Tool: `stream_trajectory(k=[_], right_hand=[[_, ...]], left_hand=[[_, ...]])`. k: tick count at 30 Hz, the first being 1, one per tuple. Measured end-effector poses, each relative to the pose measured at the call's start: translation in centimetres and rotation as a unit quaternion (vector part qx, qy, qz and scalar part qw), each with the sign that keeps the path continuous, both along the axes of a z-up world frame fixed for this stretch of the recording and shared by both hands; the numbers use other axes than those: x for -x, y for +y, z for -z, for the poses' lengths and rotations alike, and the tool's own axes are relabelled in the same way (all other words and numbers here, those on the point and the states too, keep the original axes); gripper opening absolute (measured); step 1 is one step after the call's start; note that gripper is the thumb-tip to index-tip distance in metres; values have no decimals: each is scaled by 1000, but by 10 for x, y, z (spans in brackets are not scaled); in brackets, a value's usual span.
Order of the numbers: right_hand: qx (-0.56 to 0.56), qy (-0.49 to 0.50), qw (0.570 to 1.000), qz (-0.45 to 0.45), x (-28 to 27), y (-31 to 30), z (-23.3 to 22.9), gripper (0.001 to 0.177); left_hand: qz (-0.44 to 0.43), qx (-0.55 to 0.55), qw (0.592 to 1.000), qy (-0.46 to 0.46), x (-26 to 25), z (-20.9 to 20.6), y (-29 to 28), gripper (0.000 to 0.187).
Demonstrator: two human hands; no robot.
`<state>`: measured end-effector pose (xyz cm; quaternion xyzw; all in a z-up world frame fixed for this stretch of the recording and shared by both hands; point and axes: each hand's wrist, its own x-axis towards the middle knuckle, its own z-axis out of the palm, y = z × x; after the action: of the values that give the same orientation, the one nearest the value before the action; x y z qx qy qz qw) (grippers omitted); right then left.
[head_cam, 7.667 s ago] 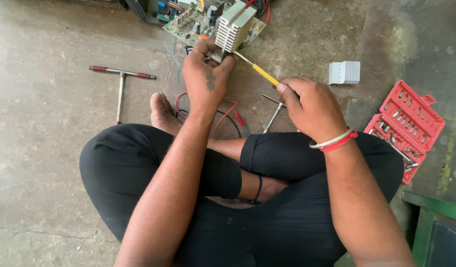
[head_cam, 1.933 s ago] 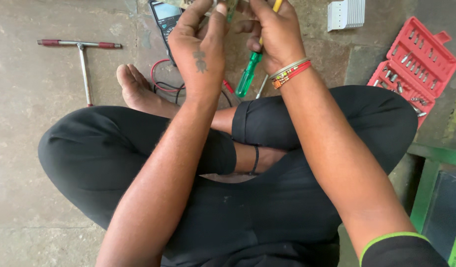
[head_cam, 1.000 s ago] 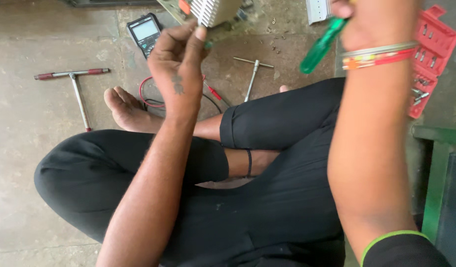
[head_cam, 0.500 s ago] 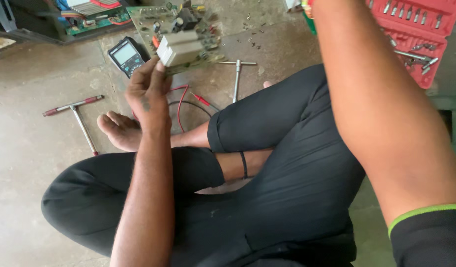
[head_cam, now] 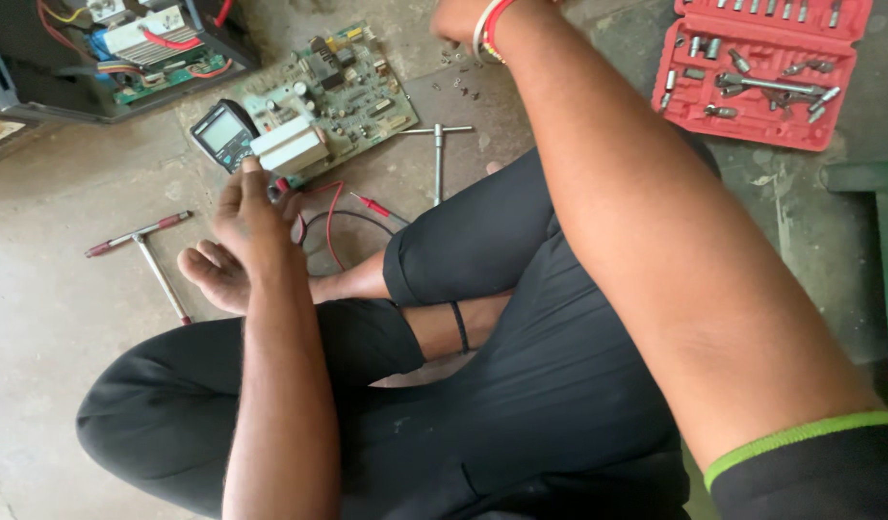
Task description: The person sits on the floor and uses a screwdriver to remove screws from a heatsink attached to a circuit board. They detach the heatsink, flip the board over, and continue to unscrew components from the other side.
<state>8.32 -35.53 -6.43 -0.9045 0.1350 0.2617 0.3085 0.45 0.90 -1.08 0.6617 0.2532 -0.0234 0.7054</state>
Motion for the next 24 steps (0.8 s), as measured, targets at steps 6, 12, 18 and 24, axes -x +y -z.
stream_trajectory(k=[6, 12, 18, 24], right_hand=[[-38, 16, 999, -10, -3, 7, 5, 24], [52, -20, 998, -30, 3, 9, -6, 24], [124, -10, 992, -20, 15, 7, -9, 34], [88, 51, 995, 6, -3, 8, 21, 33]], left_hand=[[89, -379, 867, -310, 9, -58, -31, 17], [328, -327, 849, -253, 13, -26, -121, 16], [335, -370, 859, -115, -12, 16, -158, 31], [375, -465, 726, -341, -37, -15, -91, 30]])
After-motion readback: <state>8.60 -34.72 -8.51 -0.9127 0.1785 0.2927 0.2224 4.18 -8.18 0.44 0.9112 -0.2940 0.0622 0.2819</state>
